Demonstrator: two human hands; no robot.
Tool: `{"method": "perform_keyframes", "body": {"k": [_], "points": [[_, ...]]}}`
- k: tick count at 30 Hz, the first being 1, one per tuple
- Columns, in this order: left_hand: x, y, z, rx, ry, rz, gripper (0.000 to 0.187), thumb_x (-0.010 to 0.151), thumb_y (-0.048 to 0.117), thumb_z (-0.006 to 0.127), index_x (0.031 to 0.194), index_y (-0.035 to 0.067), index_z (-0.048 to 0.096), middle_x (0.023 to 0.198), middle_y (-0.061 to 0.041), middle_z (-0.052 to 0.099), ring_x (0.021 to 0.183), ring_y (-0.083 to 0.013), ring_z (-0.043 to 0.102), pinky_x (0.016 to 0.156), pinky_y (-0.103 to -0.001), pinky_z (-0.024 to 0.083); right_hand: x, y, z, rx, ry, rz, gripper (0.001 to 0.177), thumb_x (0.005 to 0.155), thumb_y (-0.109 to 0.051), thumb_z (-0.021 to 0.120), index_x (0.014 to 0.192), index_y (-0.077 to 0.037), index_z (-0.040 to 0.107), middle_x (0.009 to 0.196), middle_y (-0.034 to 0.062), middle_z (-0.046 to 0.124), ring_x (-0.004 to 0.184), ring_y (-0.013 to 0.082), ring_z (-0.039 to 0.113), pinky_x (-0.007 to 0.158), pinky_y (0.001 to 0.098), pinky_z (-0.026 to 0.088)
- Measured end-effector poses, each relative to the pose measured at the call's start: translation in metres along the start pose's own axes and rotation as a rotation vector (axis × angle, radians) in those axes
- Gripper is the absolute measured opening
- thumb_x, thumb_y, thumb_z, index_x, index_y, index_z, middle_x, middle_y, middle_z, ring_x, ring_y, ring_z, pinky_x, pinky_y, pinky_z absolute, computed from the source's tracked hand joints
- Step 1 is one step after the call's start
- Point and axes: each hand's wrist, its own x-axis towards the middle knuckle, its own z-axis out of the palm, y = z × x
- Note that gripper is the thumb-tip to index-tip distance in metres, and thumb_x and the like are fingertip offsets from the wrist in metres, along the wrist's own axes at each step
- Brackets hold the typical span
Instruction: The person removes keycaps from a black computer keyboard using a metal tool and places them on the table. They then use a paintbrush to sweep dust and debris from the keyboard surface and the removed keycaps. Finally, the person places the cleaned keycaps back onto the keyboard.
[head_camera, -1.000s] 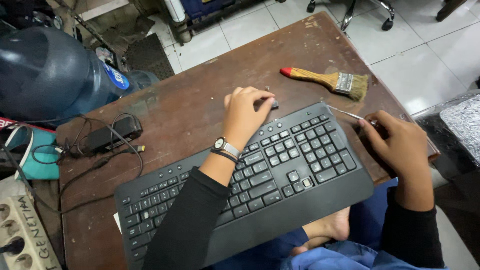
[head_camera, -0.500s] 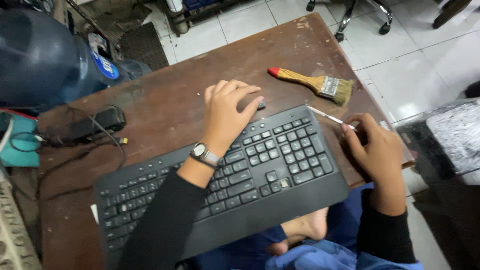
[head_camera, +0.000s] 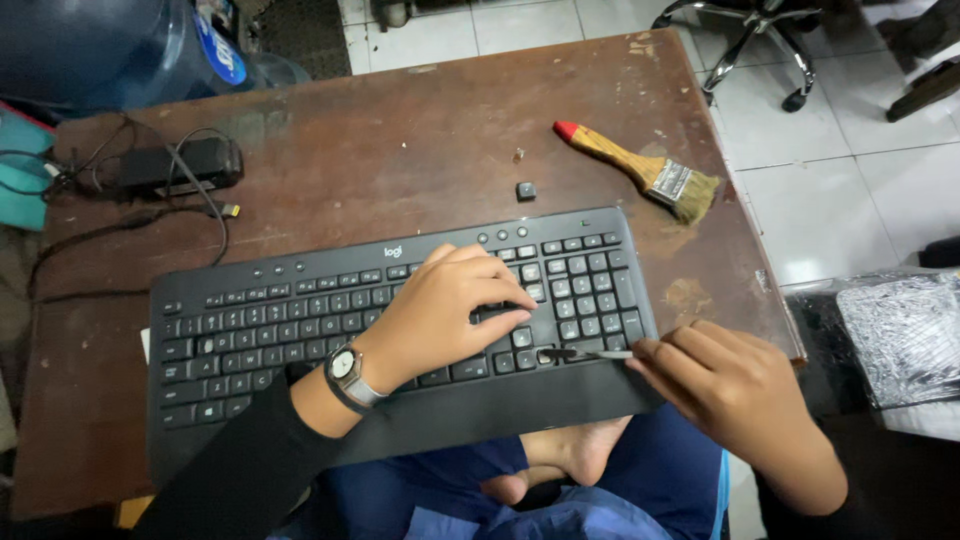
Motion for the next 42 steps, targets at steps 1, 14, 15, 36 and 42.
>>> {"method": "perform_keyframes", "body": {"k": [1,14,15,36,42], "points": [[-0.002,-0.003,0.002,0.002,-0.003,-0.004,0.011,0.092,0.03,0.07,0.096,0.023,0.077,0.096,0.01,0.071,0.094,-0.0163,0.061,0.09,-0.036,0.041,0.001,0.0,0.0,0.005,0.001,0.001,0.015,0.095,-0.026,0.071,0.095,-0.011,0.066,0.07,0.0017,0.052,0.057,0.0214,0.054,0.048,0.036,0.039],[-0.01,-0.003,0.013,0.078,-0.094,0.014,0.016,0.086,0.042,0.072,0.096,0.03,0.077,0.093,0.011,0.07,0.093,-0.0172,0.058,0.088,-0.038,0.038,0.019,0.0,-0.014,-0.342,-0.119,-0.181,0.017,0.097,-0.022,0.062,0.112,-0.016,0.066,0.08,-0.001,0.053,0.07,0.0211,0.056,0.054,0.0343,0.044],[-0.011,-0.002,0.013,0.088,-0.093,0.017,0.018,0.086,0.042,0.071,0.095,0.028,0.076,0.092,0.01,0.069,0.093,-0.0176,0.059,0.087,-0.038,0.038,0.021,0.0,-0.017,-0.391,-0.182,-0.235,0.024,0.094,-0.012,0.062,0.117,-0.015,0.064,0.081,-0.0012,0.053,0.072,0.0218,0.056,0.055,0.034,0.044],[-0.013,-0.003,0.016,0.233,-0.067,0.081,0.021,0.081,0.045,0.077,0.09,0.026,0.073,0.086,0.008,0.067,0.089,-0.0206,0.06,0.08,-0.04,0.038,0.108,-0.045,-0.021,-0.489,-0.571,-0.462,0.023,0.088,-0.014,0.058,0.069,-0.026,0.066,0.073,0.008,0.062,0.065,0.0271,0.059,0.054,0.0402,0.039],[-0.013,-0.003,0.015,0.198,-0.062,0.072,0.02,0.085,0.046,0.073,0.09,0.027,0.073,0.087,0.007,0.067,0.09,-0.0198,0.06,0.081,-0.04,0.038,0.057,-0.036,-0.015,-0.577,-0.321,-0.434,0.017,0.083,-0.009,0.06,0.074,-0.022,0.065,0.074,-0.0004,0.051,0.063,0.0218,0.052,0.052,0.0352,0.032]]}}
